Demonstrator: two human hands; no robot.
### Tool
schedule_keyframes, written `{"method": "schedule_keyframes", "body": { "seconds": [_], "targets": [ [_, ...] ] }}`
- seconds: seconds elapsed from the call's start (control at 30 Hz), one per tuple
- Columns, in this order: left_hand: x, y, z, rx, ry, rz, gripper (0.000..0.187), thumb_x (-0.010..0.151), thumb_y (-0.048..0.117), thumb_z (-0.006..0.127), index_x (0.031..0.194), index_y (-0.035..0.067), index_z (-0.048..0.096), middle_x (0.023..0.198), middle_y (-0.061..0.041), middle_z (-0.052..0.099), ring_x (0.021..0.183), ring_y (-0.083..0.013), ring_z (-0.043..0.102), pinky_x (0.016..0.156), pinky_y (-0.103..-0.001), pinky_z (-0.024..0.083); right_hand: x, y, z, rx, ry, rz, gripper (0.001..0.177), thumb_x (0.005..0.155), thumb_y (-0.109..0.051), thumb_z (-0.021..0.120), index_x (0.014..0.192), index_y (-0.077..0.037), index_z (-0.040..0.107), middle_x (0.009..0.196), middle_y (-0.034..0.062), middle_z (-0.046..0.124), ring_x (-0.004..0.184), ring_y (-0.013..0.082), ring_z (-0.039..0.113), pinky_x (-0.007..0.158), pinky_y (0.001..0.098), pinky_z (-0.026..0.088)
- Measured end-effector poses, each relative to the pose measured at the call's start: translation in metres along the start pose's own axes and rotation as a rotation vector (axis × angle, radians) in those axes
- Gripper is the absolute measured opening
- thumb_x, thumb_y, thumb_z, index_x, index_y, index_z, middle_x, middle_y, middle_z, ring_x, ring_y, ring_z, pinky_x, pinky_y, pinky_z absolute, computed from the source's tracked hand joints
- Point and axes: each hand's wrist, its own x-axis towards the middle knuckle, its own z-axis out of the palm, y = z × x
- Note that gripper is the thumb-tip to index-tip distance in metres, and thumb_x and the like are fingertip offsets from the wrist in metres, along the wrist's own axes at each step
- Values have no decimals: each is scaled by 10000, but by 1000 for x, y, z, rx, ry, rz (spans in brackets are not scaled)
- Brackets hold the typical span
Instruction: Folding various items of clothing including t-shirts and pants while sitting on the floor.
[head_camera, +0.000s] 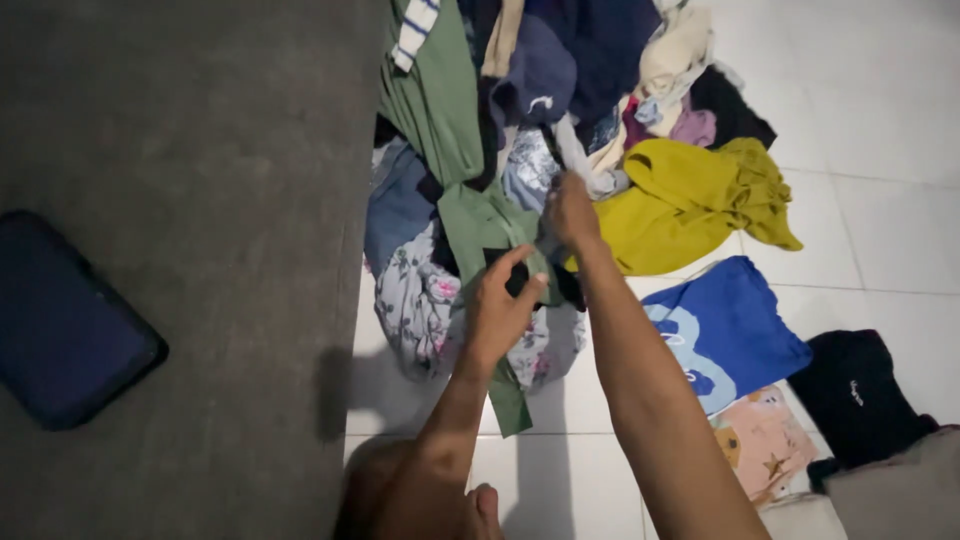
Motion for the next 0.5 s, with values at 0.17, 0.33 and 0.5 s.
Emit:
{"method": "schedule_keyframes", "body": {
  "seconds": [0.17,0.33,0.5],
  "targets": [
    [16,-31,6,43,31,229,477,915,264,718,1331,44,639,1296,-161,710,1216,-286,670,1031,-374,497,9,6,7,26,-59,207,499,903,-182,681,1311,47,511,1198,322,613,1114,499,598,946,530,480],
    [32,-72,27,3,3,235,471,932,244,713,1333,14,627,1303,-175,700,1233,-300,667,1050,-383,490,-16,-60,-41,-48,-22,334,282,917,-244,733,1019,2,642,1040,261,664,1030,471,626,887,532,486],
    [33,-86,38,-222,3,148,476,950,268,710,1350,26,621,1225,-128,722,1109,-201,680,969,-320,522,-76,-154,-118,145,235,73,117,960,-133,675,1020,-33,680,931,209,636,901,420,618,786,500,480]
  ]
}}
